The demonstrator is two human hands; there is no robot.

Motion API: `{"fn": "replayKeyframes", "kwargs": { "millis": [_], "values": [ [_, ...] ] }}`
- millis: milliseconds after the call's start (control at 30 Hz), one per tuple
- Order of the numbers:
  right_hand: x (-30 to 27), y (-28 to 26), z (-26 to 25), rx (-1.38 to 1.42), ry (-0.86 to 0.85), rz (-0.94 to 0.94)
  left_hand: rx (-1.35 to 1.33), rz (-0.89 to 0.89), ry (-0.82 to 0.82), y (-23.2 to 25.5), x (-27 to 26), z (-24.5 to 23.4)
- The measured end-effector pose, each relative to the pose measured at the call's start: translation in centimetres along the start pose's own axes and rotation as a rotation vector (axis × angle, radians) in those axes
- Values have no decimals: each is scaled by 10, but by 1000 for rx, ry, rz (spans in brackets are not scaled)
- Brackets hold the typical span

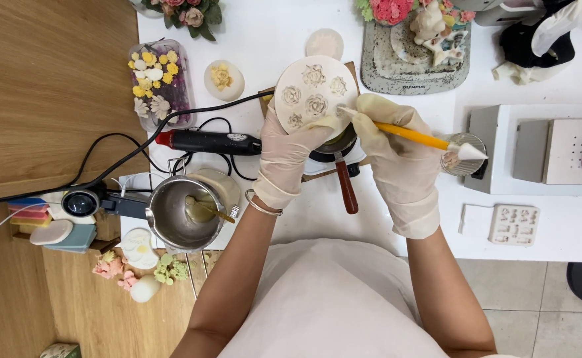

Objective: Cleaning and preparing a silicone floral candle mold using wax scraps and tools.

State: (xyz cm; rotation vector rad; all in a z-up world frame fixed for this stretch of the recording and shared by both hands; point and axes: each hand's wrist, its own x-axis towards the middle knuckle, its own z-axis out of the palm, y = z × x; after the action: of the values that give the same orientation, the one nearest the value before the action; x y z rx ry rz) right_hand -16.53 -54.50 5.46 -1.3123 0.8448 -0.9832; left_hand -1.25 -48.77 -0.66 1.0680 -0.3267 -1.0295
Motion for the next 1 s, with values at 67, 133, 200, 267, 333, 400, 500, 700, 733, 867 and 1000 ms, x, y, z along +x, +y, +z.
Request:
{"fn": "replayKeyframes", "kwargs": {
  "millis": [67,133,200,267,333,400,500,700,733,867,1000],
  "values": [
    [-2,6,-1,-35,-23,-25,-22,-21,7,4,-1,2],
    [-3,9,-1,-69,-45,-52,-43,-43,13,6,-1,3],
    [-4,10,-1,-40,-39,-108,-112,-52,-50,6,-1,1],
    [-4,10,-1,-51,-21,-86,-121,-53,-61,9,-2,3],
    [-5,9,-2,-63,-2,-63,-131,-56,-74,12,-3,5],
    [-5,8,-2,-23,18,-31,-156,-100,-67,15,-3,6],
    [-3,6,-4,-110,26,-61,-123,-105,-84,16,-2,5],
    [-4,8,-6,-55,13,-50,-156,-93,-83,12,-3,4],
    [-4,8,-5,-56,14,-50,-157,-93,-84,13,-3,6],
    [-5,8,-1,-87,46,-30,-155,-99,-79,14,-5,6],
    [0,8,-10,-89,-39,-57,-106,-89,-92,13,-2,2]
  ]
}}
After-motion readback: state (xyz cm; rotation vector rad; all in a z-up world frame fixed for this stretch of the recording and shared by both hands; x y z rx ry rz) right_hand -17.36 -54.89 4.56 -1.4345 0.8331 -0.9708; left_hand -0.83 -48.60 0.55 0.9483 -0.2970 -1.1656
